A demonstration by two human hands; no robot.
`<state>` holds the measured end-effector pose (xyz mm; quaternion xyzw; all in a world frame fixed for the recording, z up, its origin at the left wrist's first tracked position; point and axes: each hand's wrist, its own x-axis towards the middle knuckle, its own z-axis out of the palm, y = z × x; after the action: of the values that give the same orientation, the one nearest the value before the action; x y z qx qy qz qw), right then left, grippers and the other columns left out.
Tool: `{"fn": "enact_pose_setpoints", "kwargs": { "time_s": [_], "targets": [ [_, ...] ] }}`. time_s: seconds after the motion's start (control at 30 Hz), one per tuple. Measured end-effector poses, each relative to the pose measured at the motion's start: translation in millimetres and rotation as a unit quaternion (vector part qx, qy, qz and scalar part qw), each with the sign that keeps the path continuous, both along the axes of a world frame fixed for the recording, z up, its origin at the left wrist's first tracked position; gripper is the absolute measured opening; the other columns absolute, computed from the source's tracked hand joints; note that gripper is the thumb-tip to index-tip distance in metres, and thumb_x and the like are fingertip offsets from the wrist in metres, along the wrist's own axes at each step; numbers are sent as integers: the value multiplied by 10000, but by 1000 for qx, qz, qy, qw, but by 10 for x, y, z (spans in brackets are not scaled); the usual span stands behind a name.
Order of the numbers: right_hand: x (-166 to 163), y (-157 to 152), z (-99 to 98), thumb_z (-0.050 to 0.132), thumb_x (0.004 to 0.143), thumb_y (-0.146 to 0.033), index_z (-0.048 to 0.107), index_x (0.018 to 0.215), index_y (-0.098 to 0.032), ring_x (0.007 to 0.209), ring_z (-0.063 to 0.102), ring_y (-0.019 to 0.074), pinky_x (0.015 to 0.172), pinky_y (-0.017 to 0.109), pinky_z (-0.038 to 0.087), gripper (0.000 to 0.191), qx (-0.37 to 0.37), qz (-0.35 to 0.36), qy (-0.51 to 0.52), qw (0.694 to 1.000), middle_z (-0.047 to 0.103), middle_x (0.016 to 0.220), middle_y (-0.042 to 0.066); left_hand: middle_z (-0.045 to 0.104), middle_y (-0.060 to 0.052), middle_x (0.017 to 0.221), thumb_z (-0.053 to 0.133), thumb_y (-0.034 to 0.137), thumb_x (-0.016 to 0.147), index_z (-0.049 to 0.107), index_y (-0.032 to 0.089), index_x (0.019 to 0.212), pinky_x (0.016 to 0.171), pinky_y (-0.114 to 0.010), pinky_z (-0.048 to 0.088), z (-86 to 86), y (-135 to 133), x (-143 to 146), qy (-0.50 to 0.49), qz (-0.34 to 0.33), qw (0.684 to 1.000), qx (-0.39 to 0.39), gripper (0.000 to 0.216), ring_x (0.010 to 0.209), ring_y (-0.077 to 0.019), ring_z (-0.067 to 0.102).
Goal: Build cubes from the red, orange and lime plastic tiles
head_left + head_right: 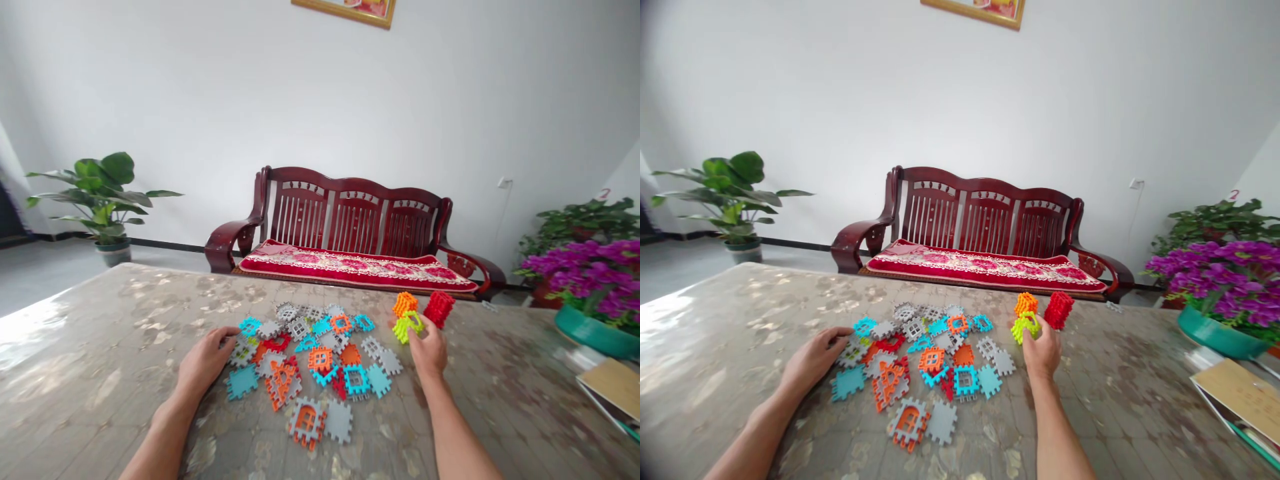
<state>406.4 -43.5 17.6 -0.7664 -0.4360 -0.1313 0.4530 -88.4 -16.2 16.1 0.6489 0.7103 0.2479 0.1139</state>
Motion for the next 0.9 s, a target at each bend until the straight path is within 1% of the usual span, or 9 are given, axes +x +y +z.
{"fn": "enact_pose_setpoints", "kwargs": {
  "time_s": [0.07,0.2,0.3,0.5,0.67,0.77,0.9],
  "targets": [
    [5,-5,-21,496,727,-440,655,1201,-169,950,606,316,852,419,436,569,-12,-2,7,1000,705,1095,154,722,-16,1144,417,368,869,695,271,1071,853,-259,478,-1,0,-1,-4,-5,1000,-2,357,1033,-199,669],
    [-22,-17,-3,482,726,-444,641,1227,-164,978,608,326,872,429,432,595,-15,0,2,1000,701,1136,156,720,-17,1149,415,375,867,698,273,1074,845,-267,484,-2,-6,-1,-4,-1,1000,-3,365,1032,-207,672],
    [-29,-18,-3,478,725,-436,644,1216,-157,981,611,326,883,431,429,588,-16,1,-5,1000,698,1149,159,719,-13,1159,423,374,865,702,280,1070,841,-265,484,2,-10,3,-1,3,1000,-8,360,1029,-206,673],
    [18,11,-88,491,733,-400,647,1212,-186,950,615,305,858,415,437,547,-24,-3,-20,1000,711,1114,128,729,-2,1140,430,358,862,703,288,1064,834,-254,484,9,-8,8,-1,7,1000,-3,346,1015,-195,678],
    [-7,-2,-65,477,748,-405,652,1201,-164,972,600,316,870,430,438,542,1,1,-23,1000,703,1116,156,725,-5,1147,432,364,860,698,287,1065,832,-256,482,-19,5,-7,-2,3,1000,1,345,1015,-197,675],
    [-73,-14,-24,453,758,-392,666,1152,-157,1016,589,313,920,440,428,506,36,28,-38,998,698,1129,156,722,-13,1147,427,370,860,697,279,1068,828,-259,481,-20,1,-7,-4,0,1000,1,352,1007,-199,674],
    [-213,15,4,459,767,-345,689,1032,-164,1058,598,289,985,443,417,395,69,114,-62,989,704,1119,146,723,-12,1122,432,355,860,699,275,1055,819,-250,476,48,-38,28,-9,-3,1000,-4,340,983,-186,673]
  ]
}}
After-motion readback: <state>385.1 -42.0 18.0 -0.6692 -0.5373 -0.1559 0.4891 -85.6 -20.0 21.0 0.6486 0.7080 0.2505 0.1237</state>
